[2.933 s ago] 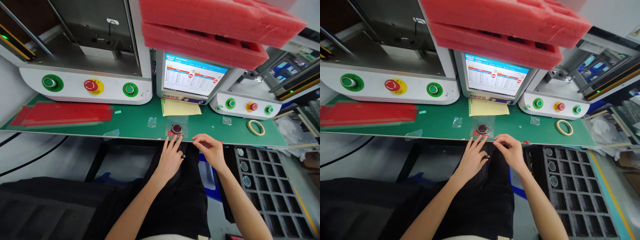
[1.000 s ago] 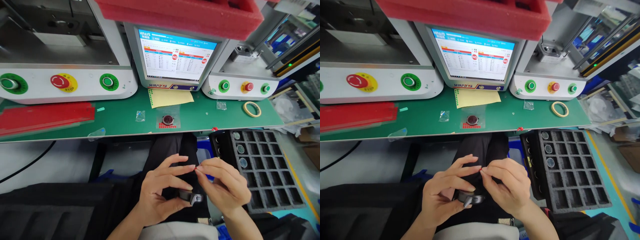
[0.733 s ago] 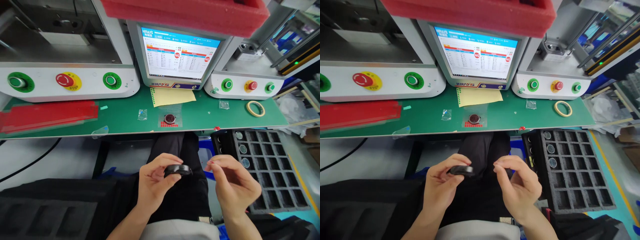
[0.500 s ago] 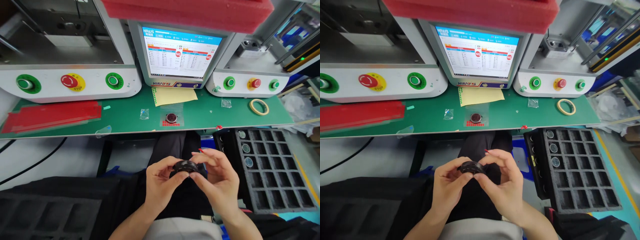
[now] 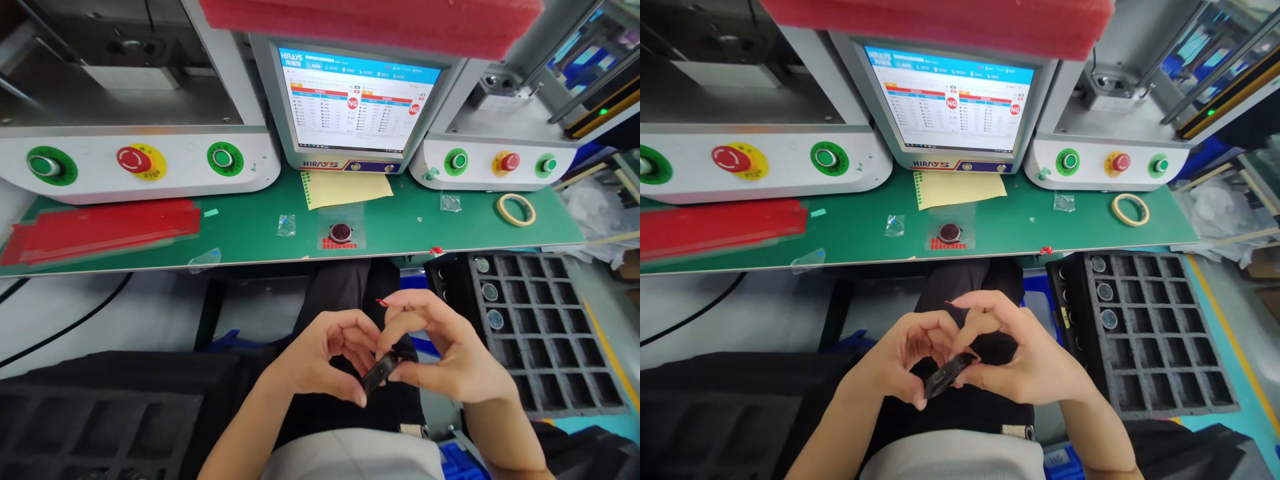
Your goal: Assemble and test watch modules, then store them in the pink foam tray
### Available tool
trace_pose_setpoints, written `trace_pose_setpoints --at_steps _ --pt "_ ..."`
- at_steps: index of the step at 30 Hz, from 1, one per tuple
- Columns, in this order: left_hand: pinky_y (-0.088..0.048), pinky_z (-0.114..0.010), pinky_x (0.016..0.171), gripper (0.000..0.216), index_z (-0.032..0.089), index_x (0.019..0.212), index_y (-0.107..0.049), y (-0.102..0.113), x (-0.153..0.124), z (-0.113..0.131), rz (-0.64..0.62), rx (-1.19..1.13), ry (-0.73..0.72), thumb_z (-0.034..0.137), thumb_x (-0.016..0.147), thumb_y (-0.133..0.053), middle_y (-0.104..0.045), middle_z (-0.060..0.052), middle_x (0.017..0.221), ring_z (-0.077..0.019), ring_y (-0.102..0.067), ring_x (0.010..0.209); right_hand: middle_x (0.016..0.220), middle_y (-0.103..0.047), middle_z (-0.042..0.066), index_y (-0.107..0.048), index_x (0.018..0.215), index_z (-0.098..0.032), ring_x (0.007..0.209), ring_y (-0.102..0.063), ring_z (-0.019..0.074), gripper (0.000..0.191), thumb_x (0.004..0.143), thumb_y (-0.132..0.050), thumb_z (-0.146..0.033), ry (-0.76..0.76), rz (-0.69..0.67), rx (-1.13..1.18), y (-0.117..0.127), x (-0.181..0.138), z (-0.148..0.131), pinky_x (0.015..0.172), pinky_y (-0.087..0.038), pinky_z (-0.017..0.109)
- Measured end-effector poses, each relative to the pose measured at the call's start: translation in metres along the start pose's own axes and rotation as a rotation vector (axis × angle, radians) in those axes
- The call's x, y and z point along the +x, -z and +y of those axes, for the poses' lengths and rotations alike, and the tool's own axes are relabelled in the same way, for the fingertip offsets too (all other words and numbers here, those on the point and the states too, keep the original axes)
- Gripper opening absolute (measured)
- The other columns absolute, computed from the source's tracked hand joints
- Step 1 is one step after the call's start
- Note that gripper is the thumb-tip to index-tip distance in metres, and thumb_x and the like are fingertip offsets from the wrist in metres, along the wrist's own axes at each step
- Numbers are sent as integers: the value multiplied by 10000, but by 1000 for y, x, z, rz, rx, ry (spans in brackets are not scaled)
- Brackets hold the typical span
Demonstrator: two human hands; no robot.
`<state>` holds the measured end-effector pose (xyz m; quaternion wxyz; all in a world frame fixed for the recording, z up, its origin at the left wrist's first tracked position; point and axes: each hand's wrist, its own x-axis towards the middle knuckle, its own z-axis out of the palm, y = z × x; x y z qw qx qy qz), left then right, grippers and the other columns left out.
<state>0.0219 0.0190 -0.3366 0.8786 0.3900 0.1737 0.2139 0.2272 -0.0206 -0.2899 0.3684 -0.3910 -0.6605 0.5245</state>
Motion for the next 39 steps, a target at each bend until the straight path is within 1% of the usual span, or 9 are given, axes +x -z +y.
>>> trace_pose_setpoints --at_steps 2,3,5,7,8,12,18,27,39 --pt "-594 -226 684 575 169 982 -696 -4 -2 4 -2 51 -10 168 462 -943 -777 -78 863 -189 -748 734 871 -720 -24 -379 1377 -303 828 -661 153 706 792 -716 -96 28 -40 -20 1 1 0 853 -520 335" --pt "-602 -229 688 576 177 1011 -701 -7 -3 5 19 72 -48 155 485 -934 -779 -86 904 -196 -753 749 917 -720 -9 -397 1376 -299 868 -662 162 705 784 -719 -92 41 -1 -37 0 1 0 860 -521 340" --pt "-618 -245 715 596 194 1086 -701 -12 -6 4 123 122 -190 121 532 -911 -768 -107 1006 -216 -757 802 964 -702 15 -508 1300 -282 913 -649 176 604 773 -724 -82 78 207 -76 -5 -2 1 858 -517 343" --pt "-628 -272 758 628 217 1153 -694 -17 -8 2 252 223 -340 73 571 -884 -761 -104 1044 -234 -753 851 892 -679 13 -633 1104 -252 871 -636 169 373 787 -701 -67 103 436 -72 -13 -6 2 804 -513 324" --pt "-628 -282 784 647 236 1179 -689 -19 -10 1 306 287 -399 51 586 -870 -762 -92 1047 -236 -750 874 832 -665 5 -658 1002 -238 821 -628 157 269 802 -682 -61 96 493 -41 -18 -8 2 761 -509 306" --pt "-638 -292 790 711 307 1238 -657 -25 -14 -5 415 490 -548 38 611 -854 -738 -60 1131 -234 -746 899 730 -653 -2 -657 832 -210 680 -606 125 102 846 -653 -109 -41 417 212 -34 -14 -1 622 -493 251" --pt "-644 -319 797 689 303 1257 -643 -23 -15 -9 436 663 -582 101 635 -860 -708 -78 1197 -245 -739 931 758 -677 -8 -669 810 -215 719 -639 115 46 840 -692 -190 -135 384 489 -44 -13 1 708 -527 243" --pt "-615 -289 882 672 309 1276 -620 -25 -16 -8 485 865 -664 132 669 -848 -699 -34 1218 -209 -733 964 687 -619 -8 -655 730 -205 652 -554 118 116 795 -740 -253 -202 452 590 -51 -15 7 613 -460 245" --pt "-609 -270 894 654 300 1275 -619 -27 -17 -7 510 912 -679 131 683 -839 -696 -23 1224 -199 -725 989 672 -576 -13 -639 700 -199 599 -505 106 155 791 -736 -279 -237 480 613 -56 -13 6 546 -412 231"
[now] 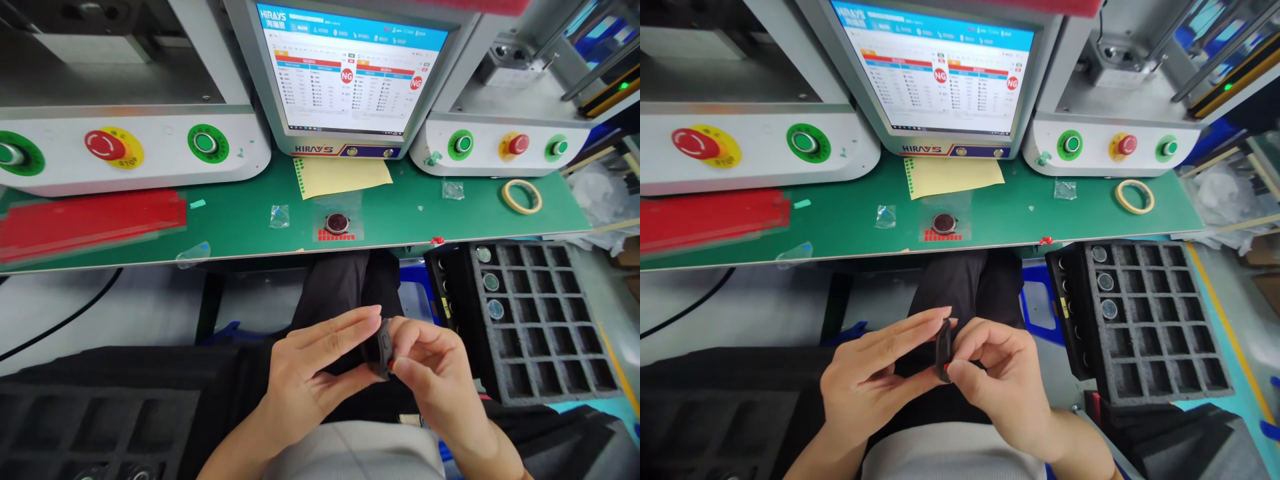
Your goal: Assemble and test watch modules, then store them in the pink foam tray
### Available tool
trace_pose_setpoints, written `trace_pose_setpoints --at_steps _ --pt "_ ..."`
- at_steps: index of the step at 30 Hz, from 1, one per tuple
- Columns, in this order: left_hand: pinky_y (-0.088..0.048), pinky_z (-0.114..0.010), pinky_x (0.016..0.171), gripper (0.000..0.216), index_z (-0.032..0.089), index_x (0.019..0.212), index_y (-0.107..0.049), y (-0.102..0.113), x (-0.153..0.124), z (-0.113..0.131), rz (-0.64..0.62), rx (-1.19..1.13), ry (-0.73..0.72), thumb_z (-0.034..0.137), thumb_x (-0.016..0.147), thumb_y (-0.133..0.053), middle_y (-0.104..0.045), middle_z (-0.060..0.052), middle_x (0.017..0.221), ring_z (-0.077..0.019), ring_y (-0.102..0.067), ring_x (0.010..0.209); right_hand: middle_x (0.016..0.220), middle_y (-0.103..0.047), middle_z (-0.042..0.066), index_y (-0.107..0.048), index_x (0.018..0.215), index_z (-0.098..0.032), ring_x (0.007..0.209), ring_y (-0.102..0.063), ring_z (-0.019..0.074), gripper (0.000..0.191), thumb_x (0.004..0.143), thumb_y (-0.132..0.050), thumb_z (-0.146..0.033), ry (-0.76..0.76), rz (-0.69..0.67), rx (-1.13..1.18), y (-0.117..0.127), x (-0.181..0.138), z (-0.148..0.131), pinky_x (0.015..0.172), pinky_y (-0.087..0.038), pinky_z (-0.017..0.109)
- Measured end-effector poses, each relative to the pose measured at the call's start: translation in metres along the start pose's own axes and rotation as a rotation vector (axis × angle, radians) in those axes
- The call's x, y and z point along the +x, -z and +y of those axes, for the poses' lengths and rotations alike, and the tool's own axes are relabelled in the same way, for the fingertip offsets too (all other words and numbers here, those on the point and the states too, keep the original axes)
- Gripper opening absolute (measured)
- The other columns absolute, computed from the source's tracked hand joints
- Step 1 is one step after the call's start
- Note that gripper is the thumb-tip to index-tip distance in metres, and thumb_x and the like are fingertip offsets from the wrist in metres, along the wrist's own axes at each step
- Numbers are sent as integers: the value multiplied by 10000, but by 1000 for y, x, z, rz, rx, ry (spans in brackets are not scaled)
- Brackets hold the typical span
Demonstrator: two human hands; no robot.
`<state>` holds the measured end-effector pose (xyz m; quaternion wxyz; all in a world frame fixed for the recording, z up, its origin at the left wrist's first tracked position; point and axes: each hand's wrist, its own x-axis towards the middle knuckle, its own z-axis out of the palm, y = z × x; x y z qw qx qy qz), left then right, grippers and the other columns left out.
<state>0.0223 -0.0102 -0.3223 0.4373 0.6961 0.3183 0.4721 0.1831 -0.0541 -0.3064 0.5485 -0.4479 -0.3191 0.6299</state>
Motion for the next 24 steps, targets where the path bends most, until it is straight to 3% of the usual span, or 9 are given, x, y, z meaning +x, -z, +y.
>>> trace_pose_setpoints --at_steps 7,11,15,17,20,24 --pt "-626 -291 858 627 298 1281 -613 0 -2 -1 14 37 -15 163 707 -827 -700 -39 1214 -210 -731 969 649 -573 -4 -621 670 -189 576 -516 106 190 768 -752 -286 -3 48 34 -4 3 1 515 -444 218" --pt "-620 -263 842 617 300 1289 -606 1 -3 -4 15 55 -51 135 729 -805 -693 -37 1233 -192 -724 976 639 -550 -23 -589 666 -187 566 -537 100 236 714 -793 -295 -176 40 239 -11 4 1 524 -514 218" --pt "-586 -256 904 622 293 1305 -598 2 -1 -8 -48 -50 -24 132 739 -797 -676 -47 1263 -188 -700 1033 657 -533 -57 -549 798 -216 546 -511 78 324 655 -836 -260 -266 90 373 -15 2 3 514 -532 192" --pt "-572 -262 926 575 297 1299 -610 1 1 -9 -71 -184 81 168 766 -782 -673 -56 1267 -200 -690 1059 672 -547 -48 -554 869 -220 574 -534 92 340 673 -822 -293 -245 78 388 -14 2 3 539 -546 209" --pt "-581 -261 889 399 262 1284 -632 -1 5 -11 -83 -542 348 234 887 -657 -687 -92 1239 -195 -710 997 713 -585 -6 -581 944 -215 678 -582 135 240 784 -709 -339 -124 71 378 -7 1 0 603 -565 243" --pt "-608 -217 595 308 159 1157 -696 -8 7 -12 -30 -1091 637 297 968 -495 -735 -152 1088 -178 -736 751 714 -574 3 -594 941 -222 674 -557 133 99 858 -597 -277 47 171 297 5 -1 -3 604 -539 237"
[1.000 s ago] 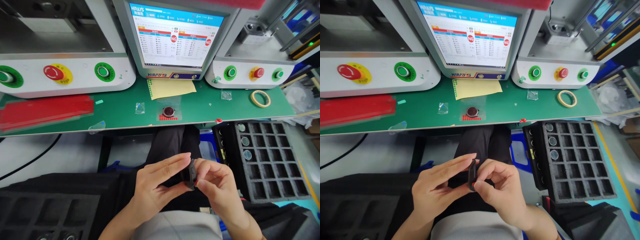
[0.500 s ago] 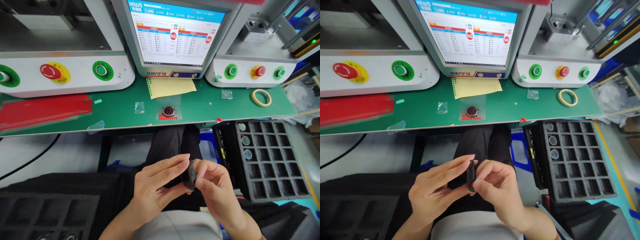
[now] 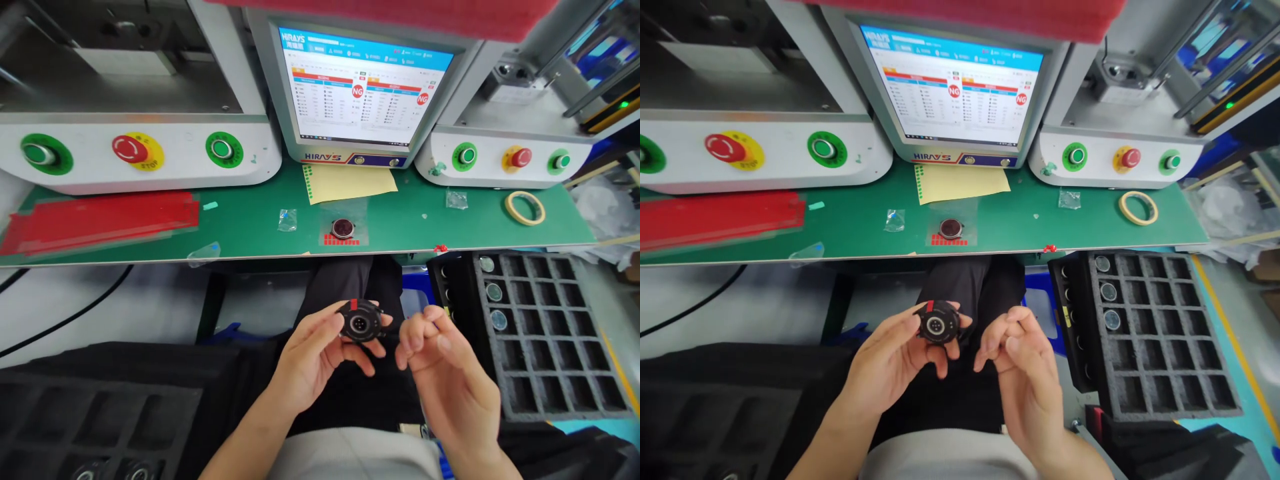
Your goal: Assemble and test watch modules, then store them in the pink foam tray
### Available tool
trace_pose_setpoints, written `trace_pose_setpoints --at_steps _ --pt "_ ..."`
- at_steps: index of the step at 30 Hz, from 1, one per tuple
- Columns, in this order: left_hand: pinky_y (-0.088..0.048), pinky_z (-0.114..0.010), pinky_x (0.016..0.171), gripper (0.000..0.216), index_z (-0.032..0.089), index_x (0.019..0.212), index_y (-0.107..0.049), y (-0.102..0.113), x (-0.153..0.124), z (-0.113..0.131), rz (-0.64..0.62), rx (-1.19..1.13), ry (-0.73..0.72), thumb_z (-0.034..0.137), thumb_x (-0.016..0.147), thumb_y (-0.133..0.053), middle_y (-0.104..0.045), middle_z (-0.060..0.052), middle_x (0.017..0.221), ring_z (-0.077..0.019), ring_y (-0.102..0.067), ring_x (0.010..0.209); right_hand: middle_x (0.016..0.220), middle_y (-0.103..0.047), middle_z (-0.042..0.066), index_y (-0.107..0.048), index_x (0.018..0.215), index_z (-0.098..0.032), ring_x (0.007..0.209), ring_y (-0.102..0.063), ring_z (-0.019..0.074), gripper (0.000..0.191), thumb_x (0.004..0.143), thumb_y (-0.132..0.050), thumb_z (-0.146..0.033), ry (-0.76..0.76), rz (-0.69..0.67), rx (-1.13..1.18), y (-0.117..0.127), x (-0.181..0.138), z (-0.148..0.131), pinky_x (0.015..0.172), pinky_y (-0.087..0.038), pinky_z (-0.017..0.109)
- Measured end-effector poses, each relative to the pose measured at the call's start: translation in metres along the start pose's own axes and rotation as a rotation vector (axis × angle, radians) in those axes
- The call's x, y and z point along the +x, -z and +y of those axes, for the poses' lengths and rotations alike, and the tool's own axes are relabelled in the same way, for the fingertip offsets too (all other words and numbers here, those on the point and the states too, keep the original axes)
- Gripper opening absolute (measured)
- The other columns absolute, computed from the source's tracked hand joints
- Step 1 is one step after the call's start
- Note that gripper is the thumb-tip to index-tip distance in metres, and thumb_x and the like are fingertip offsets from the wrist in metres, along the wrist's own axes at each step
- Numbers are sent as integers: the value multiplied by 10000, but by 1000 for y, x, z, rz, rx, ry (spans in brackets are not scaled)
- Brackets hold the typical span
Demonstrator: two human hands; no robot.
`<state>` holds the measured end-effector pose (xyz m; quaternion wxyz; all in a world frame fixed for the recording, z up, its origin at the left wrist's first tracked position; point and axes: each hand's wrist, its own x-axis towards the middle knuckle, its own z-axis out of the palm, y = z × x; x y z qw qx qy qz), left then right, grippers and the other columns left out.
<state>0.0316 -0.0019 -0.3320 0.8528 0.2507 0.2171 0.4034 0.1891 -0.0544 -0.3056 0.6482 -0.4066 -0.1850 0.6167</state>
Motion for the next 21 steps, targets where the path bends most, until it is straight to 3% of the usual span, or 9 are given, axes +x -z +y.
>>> trace_pose_setpoints --at_steps 3,8,11,16,21 --pt "-535 -160 412 251 128 997 -693 -2 0 -4 55 -134 76 312 937 -533 -744 -121 953 -109 -655 512 687 -555 -2 -595 914 -222 654 -543 128 59 872 -579 -260 74 53 -59 5 0 2 590 -520 230" --pt "-430 -105 315 303 117 797 -621 -6 -2 -7 170 3 34 404 893 -612 -668 -32 784 -24 -493 372 654 -555 -16 -591 914 -229 632 -530 125 58 867 -595 -263 165 114 -122 3 -1 12 583 -500 230" --pt "-389 -88 304 315 126 801 -619 -7 -5 -12 176 100 -12 422 907 -596 -645 -10 757 -10 -483 352 660 -566 -23 -583 931 -238 632 -536 122 63 872 -595 -254 151 122 -131 1 -2 16 594 -489 232" --pt "-433 -95 376 259 153 884 -661 -9 -12 -23 112 213 -102 402 915 -596 -643 -8 781 -27 -556 433 682 -592 -19 -594 934 -240 657 -557 127 54 883 -582 -230 188 73 -155 -3 -3 20 629 -486 247" --pt "-430 -99 384 268 156 891 -655 -14 -12 -23 210 284 -161 402 937 -558 -636 -7 803 -26 -554 441 839 -636 11 -615 919 -235 803 -605 142 51 870 -618 -219 269 49 -221 -8 -3 26 746 -503 271"
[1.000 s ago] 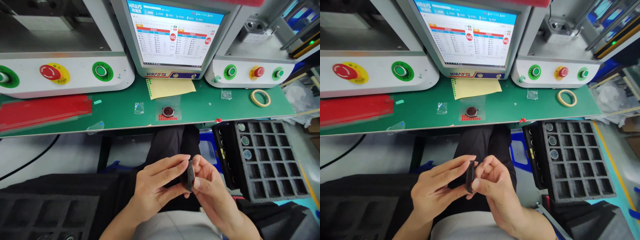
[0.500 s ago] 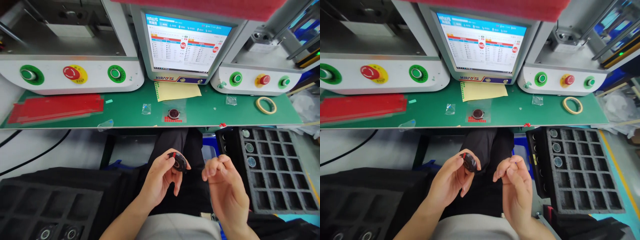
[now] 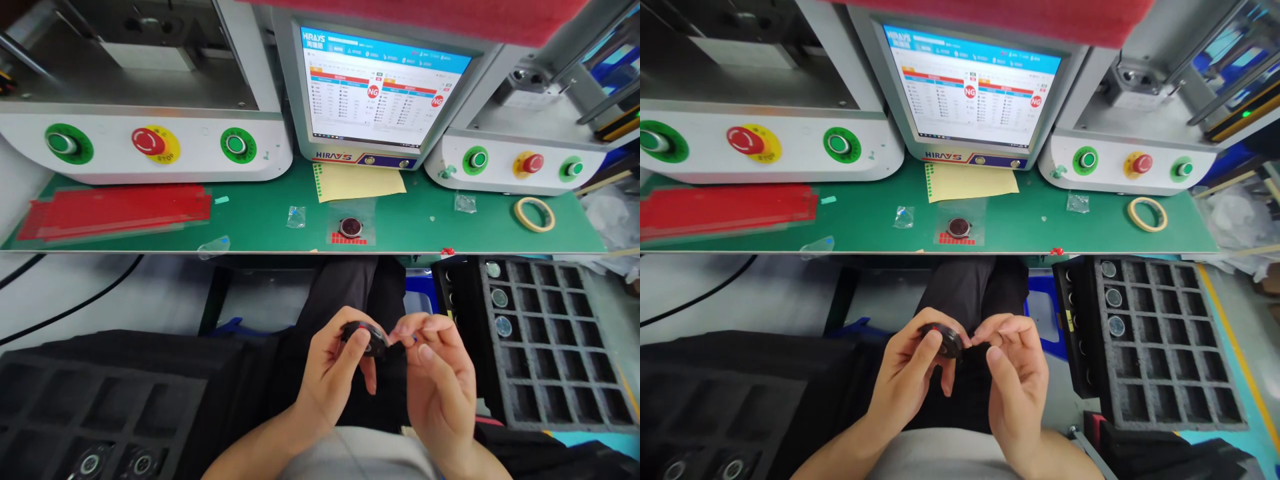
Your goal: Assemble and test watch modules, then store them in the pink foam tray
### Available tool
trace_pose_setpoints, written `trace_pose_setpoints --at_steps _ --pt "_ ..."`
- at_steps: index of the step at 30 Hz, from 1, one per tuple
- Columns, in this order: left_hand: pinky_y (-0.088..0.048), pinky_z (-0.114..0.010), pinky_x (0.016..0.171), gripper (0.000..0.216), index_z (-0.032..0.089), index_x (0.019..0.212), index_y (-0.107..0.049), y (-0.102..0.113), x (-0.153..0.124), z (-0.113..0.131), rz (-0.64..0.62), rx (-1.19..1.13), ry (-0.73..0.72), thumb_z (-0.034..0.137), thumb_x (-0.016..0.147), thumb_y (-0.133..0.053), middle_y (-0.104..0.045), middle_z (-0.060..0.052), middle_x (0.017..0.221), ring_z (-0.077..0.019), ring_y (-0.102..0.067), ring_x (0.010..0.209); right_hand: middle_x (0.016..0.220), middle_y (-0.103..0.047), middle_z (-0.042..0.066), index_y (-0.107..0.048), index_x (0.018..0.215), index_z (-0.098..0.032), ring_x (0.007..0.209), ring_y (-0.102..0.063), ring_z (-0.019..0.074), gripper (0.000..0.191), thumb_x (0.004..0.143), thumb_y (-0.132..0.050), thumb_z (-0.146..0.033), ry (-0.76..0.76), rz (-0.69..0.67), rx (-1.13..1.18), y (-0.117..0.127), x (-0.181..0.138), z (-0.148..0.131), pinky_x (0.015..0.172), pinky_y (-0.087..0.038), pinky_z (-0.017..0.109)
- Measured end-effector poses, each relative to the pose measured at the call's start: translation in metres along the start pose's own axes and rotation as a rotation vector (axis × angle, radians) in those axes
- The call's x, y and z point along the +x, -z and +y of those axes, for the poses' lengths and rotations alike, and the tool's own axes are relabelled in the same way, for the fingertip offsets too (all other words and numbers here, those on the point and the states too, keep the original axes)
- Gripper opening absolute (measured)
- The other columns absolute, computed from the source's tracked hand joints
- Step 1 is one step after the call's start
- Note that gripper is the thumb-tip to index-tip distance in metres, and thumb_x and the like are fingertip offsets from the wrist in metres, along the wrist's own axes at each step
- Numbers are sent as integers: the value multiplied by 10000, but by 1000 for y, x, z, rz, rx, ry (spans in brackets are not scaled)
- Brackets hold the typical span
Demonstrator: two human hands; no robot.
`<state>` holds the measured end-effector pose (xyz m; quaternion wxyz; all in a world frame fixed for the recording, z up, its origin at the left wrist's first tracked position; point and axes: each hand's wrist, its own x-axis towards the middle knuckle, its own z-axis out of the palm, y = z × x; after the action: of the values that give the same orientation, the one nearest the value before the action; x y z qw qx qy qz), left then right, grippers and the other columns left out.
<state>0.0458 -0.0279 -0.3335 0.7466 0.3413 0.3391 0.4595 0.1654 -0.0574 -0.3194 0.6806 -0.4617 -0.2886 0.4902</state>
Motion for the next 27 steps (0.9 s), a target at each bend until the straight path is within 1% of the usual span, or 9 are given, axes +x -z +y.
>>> trace_pose_setpoints --at_steps 7,11,13,14,16,18,20,24,27 --pt "-499 -134 467 261 168 947 -664 -4 -1 6 -50 -101 17 417 912 -594 -618 -3 815 -38 -554 512 1061 -649 21 -634 1022 -269 998 -624 130 121 906 -614 -239 -71 -114 -16 -8 -1 7 879 -509 240" --pt "-472 -118 429 244 176 942 -685 -5 -2 5 -36 -58 18 401 914 -596 -591 16 745 -30 -544 458 1120 -663 42 -663 1090 -269 1047 -639 150 187 909 -619 -278 -88 -133 -40 -8 -3 5 897 -533 237" --pt "-449 -115 396 251 169 919 -694 -4 -2 5 -49 -1 52 403 909 -602 -600 11 741 -30 -543 422 1140 -670 56 -674 1114 -271 1032 -653 162 218 900 -635 -280 -102 -137 -65 -8 -3 5 824 -567 225" --pt "-442 -115 387 253 170 925 -695 -4 -2 5 -53 30 61 404 907 -604 -608 6 754 -31 -546 416 1146 -672 59 -679 1112 -275 995 -666 162 217 899 -636 -273 -112 -143 -69 -8 -3 5 729 -583 203" --pt "-438 -118 388 261 181 972 -689 -4 -3 4 -59 80 52 417 909 -597 -610 4 763 -36 -551 424 1145 -676 62 -691 1086 -285 913 -685 157 194 910 -617 -255 -134 -153 -58 -8 -3 6 514 -547 152" --pt "-426 -117 392 280 192 1015 -677 -5 -5 4 -61 110 27 432 926 -563 -592 12 738 -36 -538 430 1140 -683 65 -701 1065 -289 900 -690 167 184 917 -603 -241 -148 -156 -43 -9 -3 7 420 -501 132" --pt "-401 -114 389 277 196 1025 -669 -6 -5 3 -58 128 18 421 949 -526 -571 20 713 -30 -512 424 1136 -687 67 -707 1057 -291 853 -691 160 183 912 -609 -238 -147 -152 -35 -9 -3 7 414 -502 135" --pt "-387 -114 418 217 212 1053 -646 -7 -5 2 -37 260 -87 321 986 -470 -550 36 663 -33 -486 445 1146 -682 54 -706 1055 -299 598 -612 62 180 917 -603 -246 -176 -145 -5 -10 -4 8 403 -468 116" --pt "-419 -129 479 184 215 1052 -619 -7 -4 1 -57 437 -256 247 986 -450 -580 26 712 -44 -508 501 1147 -691 56 -707 1022 -285 660 -638 73 147 916 -606 -267 -227 -137 25 -10 -3 4 506 -514 138"
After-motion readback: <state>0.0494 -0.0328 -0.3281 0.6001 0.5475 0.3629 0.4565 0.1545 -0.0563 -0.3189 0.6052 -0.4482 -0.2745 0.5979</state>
